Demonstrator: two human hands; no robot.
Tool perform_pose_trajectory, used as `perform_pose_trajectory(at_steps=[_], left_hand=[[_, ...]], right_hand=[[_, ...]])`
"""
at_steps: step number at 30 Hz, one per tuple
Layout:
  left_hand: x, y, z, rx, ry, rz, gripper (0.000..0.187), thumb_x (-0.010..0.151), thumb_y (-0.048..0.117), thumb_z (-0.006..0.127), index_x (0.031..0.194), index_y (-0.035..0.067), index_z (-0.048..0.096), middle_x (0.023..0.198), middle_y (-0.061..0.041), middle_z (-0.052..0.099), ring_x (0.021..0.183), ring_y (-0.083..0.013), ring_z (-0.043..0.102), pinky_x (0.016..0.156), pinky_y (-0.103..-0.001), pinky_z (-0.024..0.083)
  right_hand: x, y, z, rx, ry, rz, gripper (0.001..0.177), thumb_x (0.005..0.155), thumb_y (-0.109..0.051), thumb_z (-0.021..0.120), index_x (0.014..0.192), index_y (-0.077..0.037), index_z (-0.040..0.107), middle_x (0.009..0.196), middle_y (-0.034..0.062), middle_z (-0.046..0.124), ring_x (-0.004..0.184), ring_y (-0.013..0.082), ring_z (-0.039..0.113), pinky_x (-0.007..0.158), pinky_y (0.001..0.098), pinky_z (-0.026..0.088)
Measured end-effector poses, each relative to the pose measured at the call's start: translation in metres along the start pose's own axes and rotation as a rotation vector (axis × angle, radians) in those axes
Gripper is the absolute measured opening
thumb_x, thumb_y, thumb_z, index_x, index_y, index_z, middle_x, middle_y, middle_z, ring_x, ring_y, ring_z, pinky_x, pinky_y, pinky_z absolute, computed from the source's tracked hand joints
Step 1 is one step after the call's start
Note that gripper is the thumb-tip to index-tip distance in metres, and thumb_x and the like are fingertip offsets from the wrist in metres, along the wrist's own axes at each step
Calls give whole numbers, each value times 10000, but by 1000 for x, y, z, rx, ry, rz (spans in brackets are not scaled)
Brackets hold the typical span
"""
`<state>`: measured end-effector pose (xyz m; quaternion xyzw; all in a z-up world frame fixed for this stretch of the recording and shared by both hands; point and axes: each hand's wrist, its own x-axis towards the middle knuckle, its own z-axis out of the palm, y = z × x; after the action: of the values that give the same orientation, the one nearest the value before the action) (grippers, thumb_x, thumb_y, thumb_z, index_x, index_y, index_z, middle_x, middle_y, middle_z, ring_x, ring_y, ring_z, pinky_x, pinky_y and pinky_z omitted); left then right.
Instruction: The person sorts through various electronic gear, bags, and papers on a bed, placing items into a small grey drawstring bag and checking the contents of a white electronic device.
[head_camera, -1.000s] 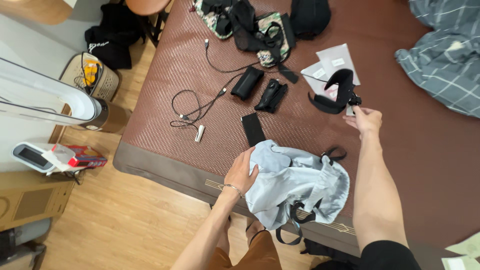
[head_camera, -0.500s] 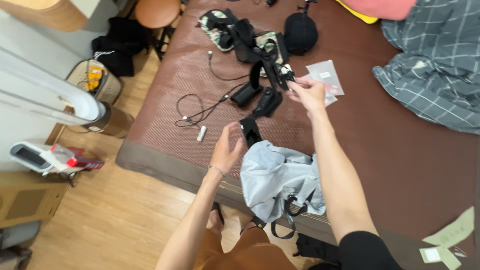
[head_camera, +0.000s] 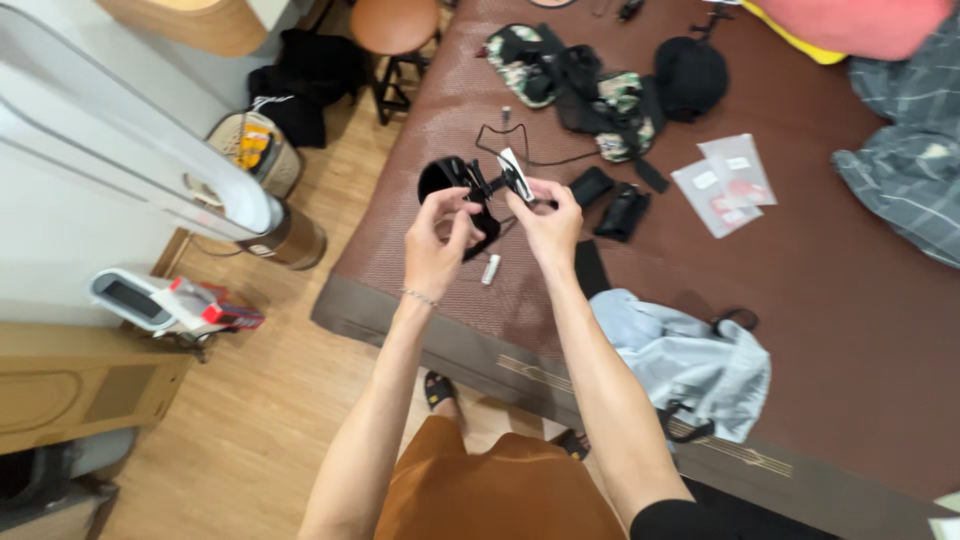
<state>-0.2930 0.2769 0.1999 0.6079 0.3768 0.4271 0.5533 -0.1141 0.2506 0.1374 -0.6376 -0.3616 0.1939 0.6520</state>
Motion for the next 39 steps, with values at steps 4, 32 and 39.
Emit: perform_pose_trajectory(at_steps=[4,32,39], left_hand=[[19,7,-52,215,33,125,310,987,103,662,1292,62,628,1121,-60,741,852,-143,749,707,-278,623],[21,-127,-126,-396,-175,-613,392,1061,336,657,1280,25,563,1024,-121,626,812,-157,620,650,-316,577],[44,-92,-147,-206,-349,-509,615,937,224,680,1398,61,307,1245,-149,672,946,-204,750,714,-311,647]], right_hand=[[-25,-18,50,21,-133,23,342,816,-81,876,1120,10,750,1112,61,631,974,146,720,800,284,619],[-97,-59,90,-574,-719,-721,308,875,-75,729,1174,-53,658,1300,131,602,1163,299,646,957,412,562],[-59,-89,91,-711,-552,-601,302,891,-116,758,1186,-98,692,1234,88,629,1370,322,534,1235,638,259]])
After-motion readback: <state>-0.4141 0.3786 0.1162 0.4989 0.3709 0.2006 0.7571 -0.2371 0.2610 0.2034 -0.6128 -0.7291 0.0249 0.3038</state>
